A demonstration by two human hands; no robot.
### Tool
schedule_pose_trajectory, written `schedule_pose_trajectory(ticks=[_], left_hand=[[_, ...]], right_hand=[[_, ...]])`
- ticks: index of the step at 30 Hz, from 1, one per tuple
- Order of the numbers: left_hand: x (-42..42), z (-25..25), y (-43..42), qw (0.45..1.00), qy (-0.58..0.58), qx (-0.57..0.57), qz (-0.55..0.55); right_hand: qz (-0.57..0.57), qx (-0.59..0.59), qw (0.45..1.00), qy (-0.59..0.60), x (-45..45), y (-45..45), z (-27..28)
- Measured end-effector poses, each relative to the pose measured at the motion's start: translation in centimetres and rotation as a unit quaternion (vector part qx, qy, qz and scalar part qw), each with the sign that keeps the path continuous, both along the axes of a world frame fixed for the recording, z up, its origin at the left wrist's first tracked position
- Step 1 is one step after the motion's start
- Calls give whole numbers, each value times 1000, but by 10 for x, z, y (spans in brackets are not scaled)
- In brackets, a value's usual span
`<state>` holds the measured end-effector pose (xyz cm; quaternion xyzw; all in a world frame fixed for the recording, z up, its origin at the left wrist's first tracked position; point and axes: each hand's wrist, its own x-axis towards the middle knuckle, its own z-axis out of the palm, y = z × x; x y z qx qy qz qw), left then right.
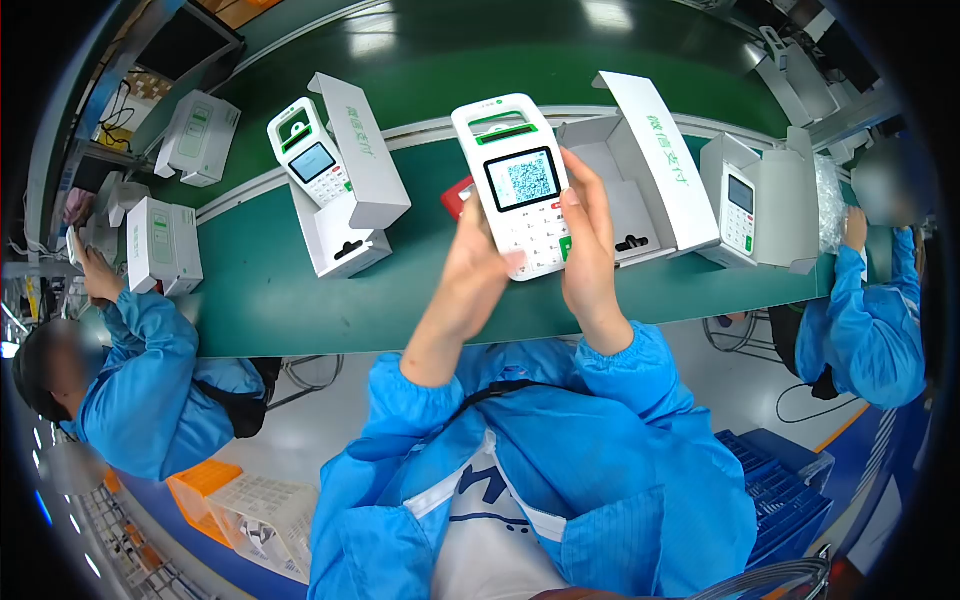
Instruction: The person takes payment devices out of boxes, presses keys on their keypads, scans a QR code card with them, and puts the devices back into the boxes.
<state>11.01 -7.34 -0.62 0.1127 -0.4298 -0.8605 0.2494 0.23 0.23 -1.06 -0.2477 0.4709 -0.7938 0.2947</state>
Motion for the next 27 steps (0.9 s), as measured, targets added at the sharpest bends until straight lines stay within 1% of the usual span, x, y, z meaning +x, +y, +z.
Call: schedule_pose_trajectory(ticks=[1,2,5,6,9,12,18,21,27], left_hand=[[4,-2,6,1000,15,-27,-6],[7,-1,5,1000,13,-20,-8],[13,6,-2,1000,17,8,-9],[14,9,-3,999,22,23,-5],[17,12,-3,998,38,53,4],[18,11,-7,997,35,62,7],[16,15,-9,1000,-17,23,7],[14,16,-12,1000,4,24,-6],[8,19,-10,1000,-9,4,-4]], right_hand=[[1,5,1000,-2,3,-2,1],[3,10,999,32,8,-4,6],[2,52,984,168,9,-2,1],[20,50,985,162,11,-1,3],[2,77,951,298,4,-1,16],[104,40,989,102,10,1,39],[119,3,989,83,4,-5,22],[106,-15,991,82,4,-8,19],[80,-16,991,102,3,-11,14]])
